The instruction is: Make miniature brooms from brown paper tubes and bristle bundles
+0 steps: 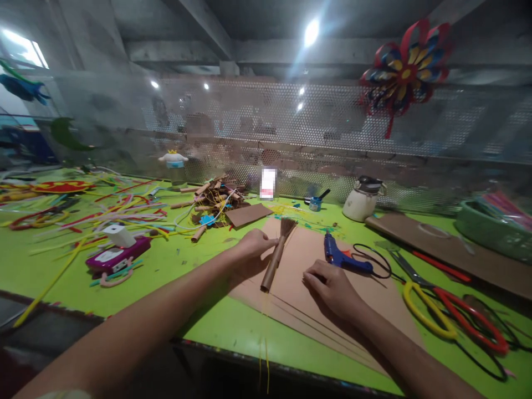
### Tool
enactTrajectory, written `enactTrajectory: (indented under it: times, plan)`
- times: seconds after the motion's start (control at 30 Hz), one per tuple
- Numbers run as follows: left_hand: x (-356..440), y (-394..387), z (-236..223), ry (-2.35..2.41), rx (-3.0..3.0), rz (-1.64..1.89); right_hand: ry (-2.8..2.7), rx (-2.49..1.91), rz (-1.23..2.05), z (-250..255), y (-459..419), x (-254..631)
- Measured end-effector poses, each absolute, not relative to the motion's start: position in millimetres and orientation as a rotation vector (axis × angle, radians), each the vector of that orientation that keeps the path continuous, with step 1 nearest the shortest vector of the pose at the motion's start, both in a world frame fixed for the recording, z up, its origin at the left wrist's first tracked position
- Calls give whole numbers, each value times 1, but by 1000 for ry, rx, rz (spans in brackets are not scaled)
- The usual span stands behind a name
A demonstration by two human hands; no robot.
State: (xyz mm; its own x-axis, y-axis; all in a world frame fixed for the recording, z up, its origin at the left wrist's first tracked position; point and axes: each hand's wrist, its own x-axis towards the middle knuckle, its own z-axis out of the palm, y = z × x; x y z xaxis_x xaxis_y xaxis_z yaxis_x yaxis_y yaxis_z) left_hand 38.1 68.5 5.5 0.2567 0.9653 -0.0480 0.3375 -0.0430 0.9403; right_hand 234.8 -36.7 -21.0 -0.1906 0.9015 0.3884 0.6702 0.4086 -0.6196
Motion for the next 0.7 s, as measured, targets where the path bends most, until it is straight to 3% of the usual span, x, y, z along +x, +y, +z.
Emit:
enactTrajectory:
  times: [0.53, 0.7]
  plan:
    - [49, 61, 8, 1074, 1334, 681, -2005, -1324, 385, -22, -36, 235]
    - [47, 46, 26, 960, 1308, 723, -1781, -1304, 553, -16, -37, 233]
